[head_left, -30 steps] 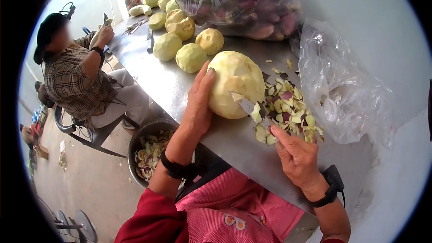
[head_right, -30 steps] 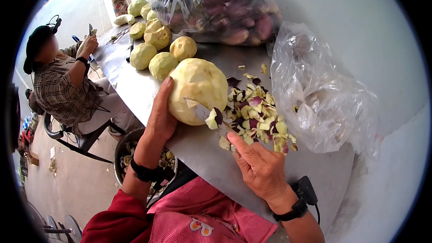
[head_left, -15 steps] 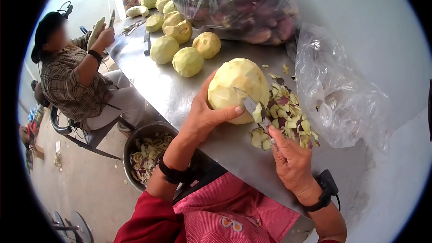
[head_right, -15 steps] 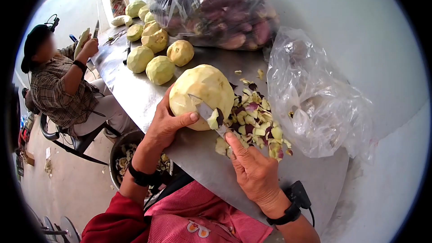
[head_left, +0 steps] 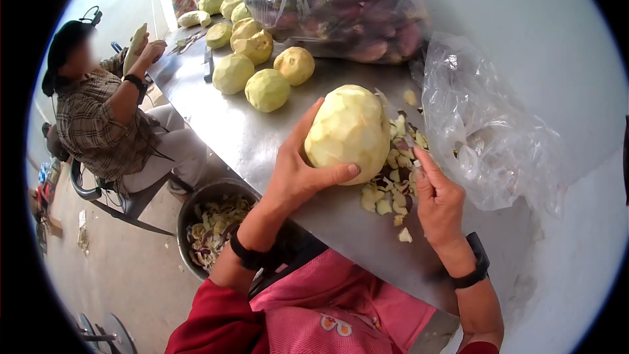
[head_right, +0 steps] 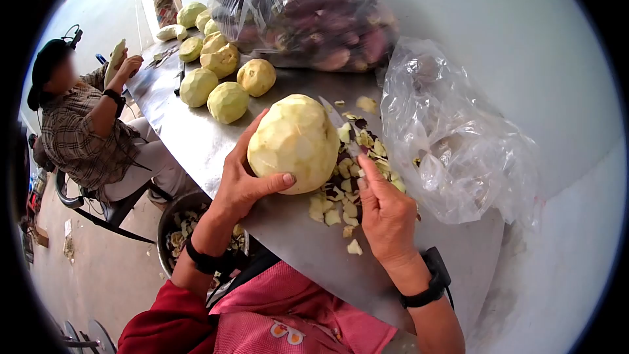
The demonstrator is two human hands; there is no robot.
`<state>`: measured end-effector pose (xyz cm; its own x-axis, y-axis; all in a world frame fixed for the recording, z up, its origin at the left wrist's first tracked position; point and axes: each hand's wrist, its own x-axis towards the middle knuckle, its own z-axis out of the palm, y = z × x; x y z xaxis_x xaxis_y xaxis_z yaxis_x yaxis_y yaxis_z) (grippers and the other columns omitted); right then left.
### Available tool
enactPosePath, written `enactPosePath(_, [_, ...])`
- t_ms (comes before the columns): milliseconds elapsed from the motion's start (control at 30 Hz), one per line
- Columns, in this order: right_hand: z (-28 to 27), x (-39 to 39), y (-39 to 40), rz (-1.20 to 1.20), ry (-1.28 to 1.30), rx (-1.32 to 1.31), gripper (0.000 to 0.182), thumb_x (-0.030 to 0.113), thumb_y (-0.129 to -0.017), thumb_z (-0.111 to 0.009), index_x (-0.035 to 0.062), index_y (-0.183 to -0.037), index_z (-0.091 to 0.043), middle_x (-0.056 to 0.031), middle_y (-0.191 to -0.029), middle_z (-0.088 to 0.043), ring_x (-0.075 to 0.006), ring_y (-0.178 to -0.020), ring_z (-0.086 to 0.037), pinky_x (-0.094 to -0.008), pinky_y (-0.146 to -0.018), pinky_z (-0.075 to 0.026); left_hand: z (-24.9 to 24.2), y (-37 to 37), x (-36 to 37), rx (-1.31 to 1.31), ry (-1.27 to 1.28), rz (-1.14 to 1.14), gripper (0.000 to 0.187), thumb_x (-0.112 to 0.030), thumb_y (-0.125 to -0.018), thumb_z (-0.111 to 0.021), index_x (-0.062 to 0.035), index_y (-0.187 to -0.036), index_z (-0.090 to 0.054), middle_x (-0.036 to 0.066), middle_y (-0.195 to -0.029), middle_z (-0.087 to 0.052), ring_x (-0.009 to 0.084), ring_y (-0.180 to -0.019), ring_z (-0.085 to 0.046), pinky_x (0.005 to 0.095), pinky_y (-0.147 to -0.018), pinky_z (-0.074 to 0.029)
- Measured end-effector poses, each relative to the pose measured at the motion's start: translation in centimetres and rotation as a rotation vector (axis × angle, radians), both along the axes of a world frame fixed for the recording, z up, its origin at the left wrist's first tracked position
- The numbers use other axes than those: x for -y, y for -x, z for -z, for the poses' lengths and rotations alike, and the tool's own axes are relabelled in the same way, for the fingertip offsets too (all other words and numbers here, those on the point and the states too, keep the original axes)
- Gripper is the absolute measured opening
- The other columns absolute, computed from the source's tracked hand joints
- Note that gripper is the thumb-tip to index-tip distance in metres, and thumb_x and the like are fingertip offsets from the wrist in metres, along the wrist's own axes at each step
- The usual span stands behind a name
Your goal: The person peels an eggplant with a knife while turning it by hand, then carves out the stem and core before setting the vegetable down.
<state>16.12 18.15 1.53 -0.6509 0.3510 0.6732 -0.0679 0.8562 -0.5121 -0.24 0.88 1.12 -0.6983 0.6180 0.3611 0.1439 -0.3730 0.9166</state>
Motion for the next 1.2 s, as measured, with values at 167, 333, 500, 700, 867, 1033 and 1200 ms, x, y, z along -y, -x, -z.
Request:
enactPosePath(167, [-0.9, 0.8, -1.0, -0.103, 0.064, 0.003, 0.033, 0.003, -0.093, -0.063, 0.0046, -0.126, -0.065, -0.0172, -0.096, -0.072, -0.0183, -0.072, -0.067, -0.0297, -0.065, -0.052, -0.4, -0.2, 0.1, 0.124, -0.029, 0.013, 0.103, -0.019, -0.068, -0.09, 0.0028, -0.151, -0.031, 0.015, -0.139, -0.053, 0.0225, -0.127, -0.053, 0.0356, -0.107, -0.043])
enactPosePath(333, [-0.8, 1.6, -2.6, -0.206, -0.288, 0.116, 0.038, 0.003, -0.087, -0.068, 0.0103, -0.124, -0.068, -0.0068, -0.073, -0.062, -0.0241, -0.058, -0.058, -0.0341, -0.055, -0.048, -0.1, -0.1, 0.2, 0.094, -0.022, -0.014, 0.103, -0.018, -0.068, -0.09, 0.0022, -0.15, -0.033, 0.014, -0.138, -0.054, 0.0219, -0.124, -0.055, 0.035, -0.106, -0.044])
enactPosePath(500, [-0.5, 1.9, -2.7, -0.15, -0.335, 0.1, 0.049, 0.008, -0.08, -0.074, 0.0195, -0.128, -0.068, -0.0028, -0.064, -0.042, -0.0213, -0.049, -0.048, -0.036, -0.047, -0.043, 0.0, -0.1, 0.1, 0.069, -0.013, -0.027, 0.102, -0.017, -0.067, -0.09, 0.0023, -0.15, -0.034, 0.013, -0.137, -0.055, 0.0212, -0.123, -0.056, 0.0347, -0.106, -0.044])
enactPosePath(700, [-0.7, 1.7, -2.4, -0.07, -0.452, 0.125, 0.052, 0.007, -0.078, -0.075, 0.021, -0.128, -0.068, -0.0022, -0.066, -0.042, -0.0202, -0.049, -0.049, -0.0359, -0.046, -0.042, 0.2, -0.1, -0.1, 0.06, -0.027, -0.031, 0.102, -0.018, -0.068, -0.09, 0.0041, -0.15, -0.033, 0.015, -0.137, -0.055, 0.022, -0.124, -0.056, 0.0355, -0.106, -0.044])
enactPosePath(867, [-0.8, 1.8, -1.7, -0.051, -0.414, 0.084, 0.054, 0.005, -0.077, -0.075, 0.0223, -0.128, -0.068, -0.0021, -0.066, -0.041, -0.0195, -0.049, -0.048, -0.0358, -0.046, -0.042, 0.4, -0.1, -0.1, 0.061, -0.028, -0.042, 0.104, -0.019, -0.068, -0.091, 0.0059, -0.15, -0.031, 0.017, -0.136, -0.055, 0.0235, -0.124, -0.056, 0.0361, -0.106, -0.045])
enactPosePath(1033, [-0.7, 1.6, -1.7, -0.01, -0.469, 0.096, 0.053, 0.006, -0.077, -0.076, 0.0225, -0.128, -0.068, -0.0017, -0.065, -0.041, -0.0185, -0.049, -0.048, -0.0349, -0.046, -0.043, 0.2, -0.1, -0.1, 0.042, -0.025, -0.049, 0.104, -0.019, -0.068, -0.091, 0.0059, -0.15, -0.031, 0.017, -0.136, -0.055, 0.0236, -0.124, -0.056, 0.0361, -0.105, -0.045])
enactPosePath(1200, [-0.5, 1.3, -1.8, -0.016, -0.482, 0.109, 0.051, 0.006, -0.079, -0.074, 0.0194, -0.128, -0.067, -0.0025, -0.065, -0.043, -0.0197, -0.05, -0.048, -0.0353, -0.046, -0.041, 0.3, -0.2, -0.1, 0.031, -0.023, -0.053, 0.104, -0.02, -0.069, -0.091, 0.0061, -0.15, -0.032, 0.017, -0.137, -0.055, 0.0236, -0.124, -0.056, 0.0363, -0.106, -0.045])
